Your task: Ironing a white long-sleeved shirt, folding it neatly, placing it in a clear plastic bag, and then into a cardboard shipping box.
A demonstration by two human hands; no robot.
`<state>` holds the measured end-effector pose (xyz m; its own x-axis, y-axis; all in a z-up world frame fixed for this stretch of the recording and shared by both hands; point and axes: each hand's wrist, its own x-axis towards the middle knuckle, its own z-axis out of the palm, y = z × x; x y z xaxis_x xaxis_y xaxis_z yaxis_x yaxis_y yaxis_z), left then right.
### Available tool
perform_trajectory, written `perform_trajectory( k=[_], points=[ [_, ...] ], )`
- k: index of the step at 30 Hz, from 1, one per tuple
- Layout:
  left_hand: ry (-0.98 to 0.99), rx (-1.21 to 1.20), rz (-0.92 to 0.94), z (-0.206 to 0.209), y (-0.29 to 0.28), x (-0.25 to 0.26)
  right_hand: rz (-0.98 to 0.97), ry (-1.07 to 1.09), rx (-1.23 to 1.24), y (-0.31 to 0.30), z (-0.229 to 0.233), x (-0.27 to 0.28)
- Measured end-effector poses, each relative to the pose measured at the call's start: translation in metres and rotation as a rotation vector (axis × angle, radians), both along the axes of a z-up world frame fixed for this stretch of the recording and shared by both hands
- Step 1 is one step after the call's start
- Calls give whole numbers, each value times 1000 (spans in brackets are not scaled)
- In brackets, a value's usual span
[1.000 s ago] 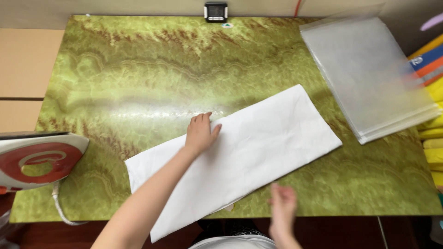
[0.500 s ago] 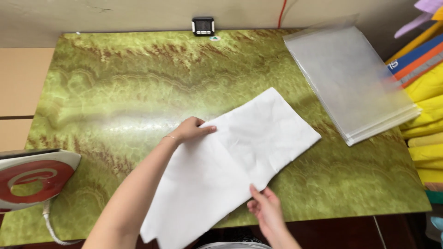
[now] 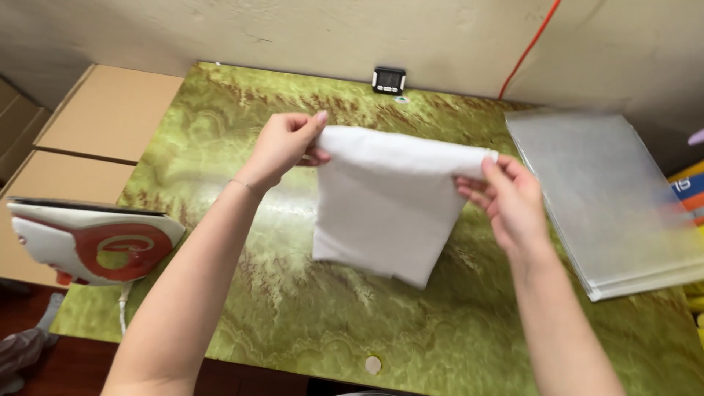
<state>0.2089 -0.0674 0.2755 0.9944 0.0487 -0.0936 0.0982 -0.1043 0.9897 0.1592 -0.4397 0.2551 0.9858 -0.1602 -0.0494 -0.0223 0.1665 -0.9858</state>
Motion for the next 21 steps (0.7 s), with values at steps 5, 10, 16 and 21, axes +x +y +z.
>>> perform_trajectory(
  k=[5, 10, 16, 21],
  points=[
    [-274, -125, 73, 33, -13, -38, 18, -195, 45, -2, 23, 13],
    [-330, 180, 61, -21, -5, -133, -86, -276, 15, -9, -35, -70],
    [359, 218, -12, -203, 1, -294, 51, 263, -402, -35, -237, -219],
    [917, 206, -115, -237, 8, -338, -225, 675, -81, -31, -276, -274]
  ],
)
